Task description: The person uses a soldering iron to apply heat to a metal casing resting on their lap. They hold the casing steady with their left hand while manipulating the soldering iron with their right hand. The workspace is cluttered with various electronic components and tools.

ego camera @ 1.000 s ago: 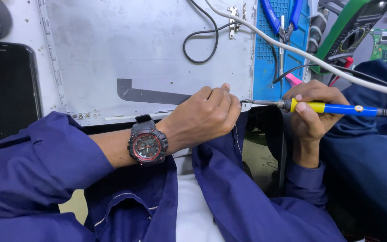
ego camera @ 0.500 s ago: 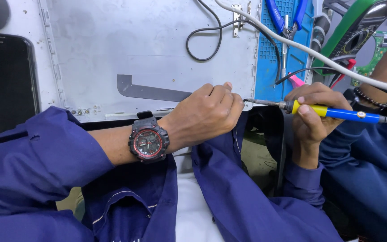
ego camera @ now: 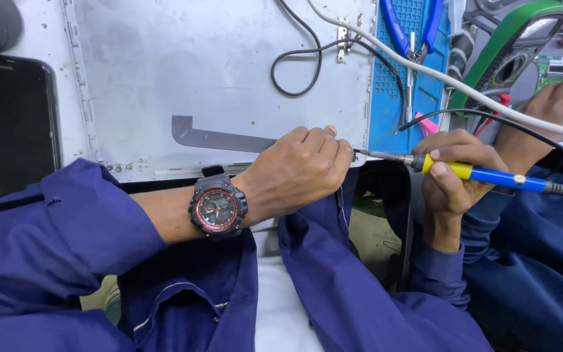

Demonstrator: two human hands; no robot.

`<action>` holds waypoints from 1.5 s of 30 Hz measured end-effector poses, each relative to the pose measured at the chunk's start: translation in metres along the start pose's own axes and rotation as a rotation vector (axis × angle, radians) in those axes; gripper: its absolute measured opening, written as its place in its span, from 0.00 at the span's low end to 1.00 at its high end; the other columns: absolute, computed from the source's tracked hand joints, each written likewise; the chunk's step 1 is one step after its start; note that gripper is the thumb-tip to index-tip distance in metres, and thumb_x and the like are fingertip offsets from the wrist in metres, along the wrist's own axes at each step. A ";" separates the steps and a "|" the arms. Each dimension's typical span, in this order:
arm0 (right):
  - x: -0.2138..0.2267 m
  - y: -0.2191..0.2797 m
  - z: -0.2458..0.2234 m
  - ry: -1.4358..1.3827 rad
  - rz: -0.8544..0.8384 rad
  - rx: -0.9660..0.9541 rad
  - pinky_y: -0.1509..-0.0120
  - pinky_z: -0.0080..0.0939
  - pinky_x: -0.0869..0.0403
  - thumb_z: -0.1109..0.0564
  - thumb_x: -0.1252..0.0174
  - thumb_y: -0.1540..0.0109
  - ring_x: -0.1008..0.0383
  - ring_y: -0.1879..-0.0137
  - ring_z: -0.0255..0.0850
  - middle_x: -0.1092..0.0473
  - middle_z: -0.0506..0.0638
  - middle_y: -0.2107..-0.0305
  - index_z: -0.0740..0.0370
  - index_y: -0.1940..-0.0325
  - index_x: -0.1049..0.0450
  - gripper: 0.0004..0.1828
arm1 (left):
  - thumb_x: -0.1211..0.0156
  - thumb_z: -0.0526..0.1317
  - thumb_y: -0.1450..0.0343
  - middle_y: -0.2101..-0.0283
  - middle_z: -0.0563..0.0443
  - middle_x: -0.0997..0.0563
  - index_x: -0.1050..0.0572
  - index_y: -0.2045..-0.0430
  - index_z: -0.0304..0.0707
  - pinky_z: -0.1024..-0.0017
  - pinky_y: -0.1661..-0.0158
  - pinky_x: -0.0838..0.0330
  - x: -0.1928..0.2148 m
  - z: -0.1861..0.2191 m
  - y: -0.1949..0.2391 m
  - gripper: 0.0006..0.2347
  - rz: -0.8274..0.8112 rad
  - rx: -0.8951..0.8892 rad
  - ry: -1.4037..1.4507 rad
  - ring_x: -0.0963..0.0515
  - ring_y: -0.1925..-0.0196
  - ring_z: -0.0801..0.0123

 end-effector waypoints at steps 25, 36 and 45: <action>-0.008 -0.005 -0.008 0.001 -0.050 0.025 0.67 0.45 0.31 0.58 0.44 0.41 0.35 0.75 0.51 0.36 0.60 0.75 0.66 0.66 0.34 0.08 | 0.44 0.28 0.24 0.79 0.61 0.29 0.29 0.77 0.50 0.74 0.74 0.40 0.000 -0.002 0.000 0.13 0.001 0.009 -0.015 0.29 0.77 0.74; -0.010 -0.006 -0.011 0.040 -0.062 0.031 0.66 0.46 0.30 0.59 0.45 0.42 0.33 0.75 0.52 0.36 0.61 0.76 0.67 0.67 0.34 0.08 | 0.43 0.29 0.24 0.78 0.59 0.27 0.27 0.75 0.47 0.74 0.73 0.37 -0.003 -0.001 0.001 0.10 -0.008 0.007 0.030 0.27 0.76 0.72; -0.010 -0.006 -0.012 0.043 -0.075 0.044 0.66 0.46 0.29 0.60 0.45 0.43 0.33 0.75 0.53 0.36 0.62 0.76 0.68 0.67 0.34 0.08 | 0.43 0.28 0.24 0.78 0.59 0.27 0.27 0.75 0.46 0.74 0.74 0.38 -0.003 -0.001 0.001 0.10 0.000 0.005 0.011 0.28 0.77 0.73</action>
Point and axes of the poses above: each hand's wrist, its own y-axis away from the middle knuckle, its own x-axis out of the back of the hand, z = x × y, the point moved 7 cm from there along -y, towards the middle knuckle
